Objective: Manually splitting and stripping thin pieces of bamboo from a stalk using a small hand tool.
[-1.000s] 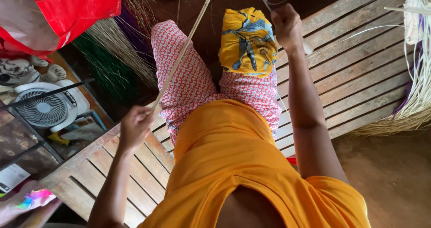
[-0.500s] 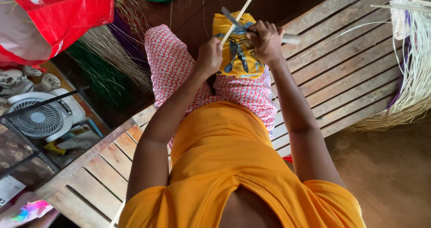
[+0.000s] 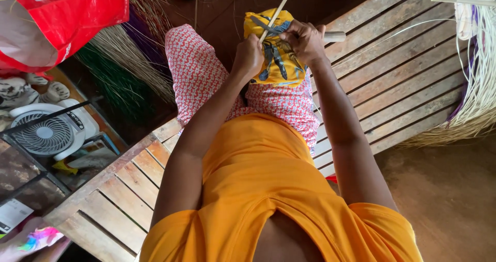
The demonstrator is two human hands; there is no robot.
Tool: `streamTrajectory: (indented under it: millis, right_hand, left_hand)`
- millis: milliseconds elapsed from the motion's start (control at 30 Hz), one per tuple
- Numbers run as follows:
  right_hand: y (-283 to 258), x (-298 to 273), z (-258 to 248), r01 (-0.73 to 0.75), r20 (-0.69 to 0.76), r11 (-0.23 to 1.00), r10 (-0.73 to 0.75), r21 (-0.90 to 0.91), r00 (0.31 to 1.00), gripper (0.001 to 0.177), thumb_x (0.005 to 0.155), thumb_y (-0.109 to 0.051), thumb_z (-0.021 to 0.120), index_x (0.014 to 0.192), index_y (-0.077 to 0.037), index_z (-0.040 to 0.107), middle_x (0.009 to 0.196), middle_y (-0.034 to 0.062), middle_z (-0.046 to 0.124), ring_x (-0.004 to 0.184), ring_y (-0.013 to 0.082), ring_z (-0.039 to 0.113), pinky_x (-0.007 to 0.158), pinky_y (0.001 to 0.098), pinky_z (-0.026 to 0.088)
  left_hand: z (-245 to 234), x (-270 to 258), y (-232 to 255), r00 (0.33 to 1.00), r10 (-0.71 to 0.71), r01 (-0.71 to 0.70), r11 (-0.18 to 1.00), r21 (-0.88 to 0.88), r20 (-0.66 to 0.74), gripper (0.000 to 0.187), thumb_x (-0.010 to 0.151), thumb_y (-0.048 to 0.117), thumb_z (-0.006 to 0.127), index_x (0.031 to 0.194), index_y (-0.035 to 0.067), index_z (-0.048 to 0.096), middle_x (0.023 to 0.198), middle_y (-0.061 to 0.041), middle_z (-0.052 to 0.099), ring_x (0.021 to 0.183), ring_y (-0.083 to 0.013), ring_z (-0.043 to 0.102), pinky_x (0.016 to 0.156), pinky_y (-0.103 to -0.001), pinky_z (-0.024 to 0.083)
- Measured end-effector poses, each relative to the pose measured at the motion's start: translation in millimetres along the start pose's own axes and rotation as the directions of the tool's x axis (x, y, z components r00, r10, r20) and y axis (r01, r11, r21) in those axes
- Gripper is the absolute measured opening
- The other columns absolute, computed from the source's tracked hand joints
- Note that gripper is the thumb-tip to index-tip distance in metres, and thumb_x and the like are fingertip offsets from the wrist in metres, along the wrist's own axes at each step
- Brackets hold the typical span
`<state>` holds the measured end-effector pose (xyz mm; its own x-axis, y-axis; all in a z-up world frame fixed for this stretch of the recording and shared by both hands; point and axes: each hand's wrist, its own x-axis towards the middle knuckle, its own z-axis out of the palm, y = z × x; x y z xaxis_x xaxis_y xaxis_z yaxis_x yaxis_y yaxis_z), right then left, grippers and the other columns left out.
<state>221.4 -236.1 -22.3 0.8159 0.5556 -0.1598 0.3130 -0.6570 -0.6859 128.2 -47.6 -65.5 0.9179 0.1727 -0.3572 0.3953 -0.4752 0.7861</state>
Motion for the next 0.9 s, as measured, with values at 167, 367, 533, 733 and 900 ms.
streamTrajectory:
  millis: [167, 367, 533, 733, 900]
  right_hand:
    - [10, 2, 4, -0.001, -0.03, 1.0, 0.001, -0.008, 1.0, 0.025, 0.104, -0.037, 0.075, 0.086, -0.024, 0.064, 0.08, -0.0095, 0.069, 0.083, 0.0153, 0.062, 0.089, 0.042, 0.025]
    - [8, 7, 5, -0.062, 0.001, 0.997, 0.062, -0.039, 0.998, 0.024, 0.105, -0.039, 0.073, 0.088, -0.025, 0.064, 0.077, -0.0104, 0.067, 0.083, 0.0159, 0.063, 0.09, 0.0421, 0.025]
    - [10, 8, 3, -0.088, 0.005, 0.995, 0.088, -0.039, 0.996, 0.022, 0.104, -0.041, 0.072, 0.09, -0.027, 0.064, 0.077, -0.0119, 0.066, 0.08, 0.0156, 0.064, 0.093, 0.0445, 0.025]
    - [5, 11, -1, -0.135, 0.035, 0.99, 0.136, -0.03, 0.99, 0.024, 0.105, -0.045, 0.069, 0.09, -0.027, 0.063, 0.081, -0.0128, 0.07, 0.082, 0.0157, 0.066, 0.094, 0.0455, 0.024]
    - [4, 11, -1, -0.163, 0.039, 0.986, 0.164, -0.022, 0.986, 0.019, 0.104, -0.042, 0.069, 0.091, -0.029, 0.064, 0.086, -0.0148, 0.074, 0.086, 0.013, 0.067, 0.095, 0.0435, 0.022]
  left_hand:
    - [-19, -35, -3, 0.999, -0.012, 0.014, 0.998, -0.057, 0.037, 0.013, 0.105, 0.005, 0.049, 0.092, 0.004, 0.053, 0.081, -0.016, 0.069, 0.06, -0.0258, 0.066, 0.05, -0.039, 0.047]
    - [-48, -90, -5, 0.998, 0.063, -0.063, 0.998, -0.029, 0.003, 0.015, 0.106, 0.004, 0.05, 0.091, 0.006, 0.052, 0.068, -0.007, 0.055, 0.051, -0.0187, 0.046, 0.044, -0.04, 0.029]
    - [-66, -147, -19, 0.997, 0.072, -0.072, 0.997, -0.002, -0.02, 0.007, 0.104, 0.007, 0.054, 0.097, 0.005, 0.055, 0.081, -0.014, 0.063, 0.065, -0.032, 0.057, 0.056, -0.048, 0.037]
    - [-102, -224, -16, 1.0, -0.011, 0.011, 0.999, -0.053, 0.01, 0.015, 0.106, 0.017, 0.05, 0.097, 0.007, 0.056, 0.071, -0.01, 0.059, 0.059, -0.0278, 0.055, 0.057, -0.046, 0.037]
    - [-136, -280, 4, 0.998, -0.051, 0.054, 0.993, -0.108, 0.027, 0.014, 0.107, 0.013, 0.049, 0.097, 0.006, 0.055, 0.068, -0.004, 0.047, 0.06, -0.0161, 0.042, 0.055, -0.037, 0.034]
